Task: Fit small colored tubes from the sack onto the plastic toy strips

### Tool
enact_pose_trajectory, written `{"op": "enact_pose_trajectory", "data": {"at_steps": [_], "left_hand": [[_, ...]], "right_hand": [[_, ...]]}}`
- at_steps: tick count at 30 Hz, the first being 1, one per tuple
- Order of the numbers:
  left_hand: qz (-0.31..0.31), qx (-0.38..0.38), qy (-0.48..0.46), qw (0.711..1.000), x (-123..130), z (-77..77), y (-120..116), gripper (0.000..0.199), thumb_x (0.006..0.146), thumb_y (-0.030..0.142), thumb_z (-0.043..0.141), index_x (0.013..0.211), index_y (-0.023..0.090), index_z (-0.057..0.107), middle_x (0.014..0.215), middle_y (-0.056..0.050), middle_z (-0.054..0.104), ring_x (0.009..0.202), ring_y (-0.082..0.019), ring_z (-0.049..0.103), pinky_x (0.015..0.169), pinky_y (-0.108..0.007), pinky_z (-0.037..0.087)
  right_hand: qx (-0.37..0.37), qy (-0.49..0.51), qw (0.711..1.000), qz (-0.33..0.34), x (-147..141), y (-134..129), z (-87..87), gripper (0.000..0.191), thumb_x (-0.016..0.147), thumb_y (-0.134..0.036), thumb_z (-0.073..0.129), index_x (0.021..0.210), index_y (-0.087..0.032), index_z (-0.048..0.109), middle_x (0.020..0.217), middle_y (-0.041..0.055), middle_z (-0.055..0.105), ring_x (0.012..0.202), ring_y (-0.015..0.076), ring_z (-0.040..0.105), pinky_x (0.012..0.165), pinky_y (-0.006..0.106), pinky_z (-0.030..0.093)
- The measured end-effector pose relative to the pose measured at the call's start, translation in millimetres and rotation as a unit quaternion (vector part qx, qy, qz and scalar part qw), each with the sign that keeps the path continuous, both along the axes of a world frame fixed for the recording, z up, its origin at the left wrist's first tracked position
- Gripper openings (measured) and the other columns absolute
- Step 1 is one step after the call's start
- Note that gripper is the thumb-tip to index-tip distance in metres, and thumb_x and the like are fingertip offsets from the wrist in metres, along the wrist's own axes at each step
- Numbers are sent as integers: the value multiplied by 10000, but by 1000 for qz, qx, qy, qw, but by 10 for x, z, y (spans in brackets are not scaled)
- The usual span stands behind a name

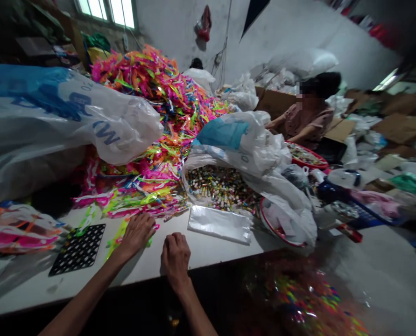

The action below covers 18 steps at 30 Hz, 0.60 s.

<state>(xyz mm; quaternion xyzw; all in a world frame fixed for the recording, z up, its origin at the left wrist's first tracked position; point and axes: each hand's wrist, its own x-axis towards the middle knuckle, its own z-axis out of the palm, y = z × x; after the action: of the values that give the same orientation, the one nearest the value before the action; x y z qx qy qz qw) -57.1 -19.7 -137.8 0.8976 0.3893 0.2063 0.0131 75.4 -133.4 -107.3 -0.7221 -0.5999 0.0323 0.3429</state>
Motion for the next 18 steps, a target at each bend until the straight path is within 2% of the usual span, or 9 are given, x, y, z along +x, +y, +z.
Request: {"op": "enact_pose_trajectory", "data": {"at_steps": [4,8,11,14,16,18], "left_hand": [[-22,-46,22,998,2,-10,130,288,835,216,496,1113,179,559,1221,-137,557,1188,-298,446,1022,-497,270],[-53,-140,43,988,23,203,240,171,808,232,461,919,187,582,1023,-96,611,1005,-264,521,889,-417,355],[-77,-192,80,975,43,384,277,132,786,234,431,812,181,549,892,-67,592,884,-240,523,783,-369,370],[-87,-179,95,975,58,451,267,133,778,234,426,829,181,537,939,-74,571,900,-240,502,792,-372,368],[-98,-160,90,978,70,435,251,140,798,234,418,858,182,533,962,-76,575,909,-235,498,841,-390,358],[-106,-146,74,981,88,415,243,143,813,213,408,886,184,528,940,-63,593,890,-219,508,901,-412,329]], "right_hand": [[7,26,1000,-1,-18,-3,-17,180,817,-87,454,869,-183,598,879,55,560,844,193,515,755,304,416],[-5,134,991,-11,122,53,37,179,793,-120,485,887,-194,618,843,28,566,740,155,554,680,262,441],[-10,146,989,-16,493,204,183,180,784,-146,494,918,-185,608,866,29,578,636,129,547,628,253,446],[-10,19,998,-62,1031,430,363,220,759,-92,463,896,-189,605,908,64,588,717,175,555,674,302,431],[-10,-4,996,-88,1371,576,441,227,718,-37,442,775,-191,599,897,85,593,707,194,547,664,331,411],[-3,2,996,-89,1620,685,466,193,694,-35,470,622,-196,547,806,77,597,661,191,532,651,340,399]]}}
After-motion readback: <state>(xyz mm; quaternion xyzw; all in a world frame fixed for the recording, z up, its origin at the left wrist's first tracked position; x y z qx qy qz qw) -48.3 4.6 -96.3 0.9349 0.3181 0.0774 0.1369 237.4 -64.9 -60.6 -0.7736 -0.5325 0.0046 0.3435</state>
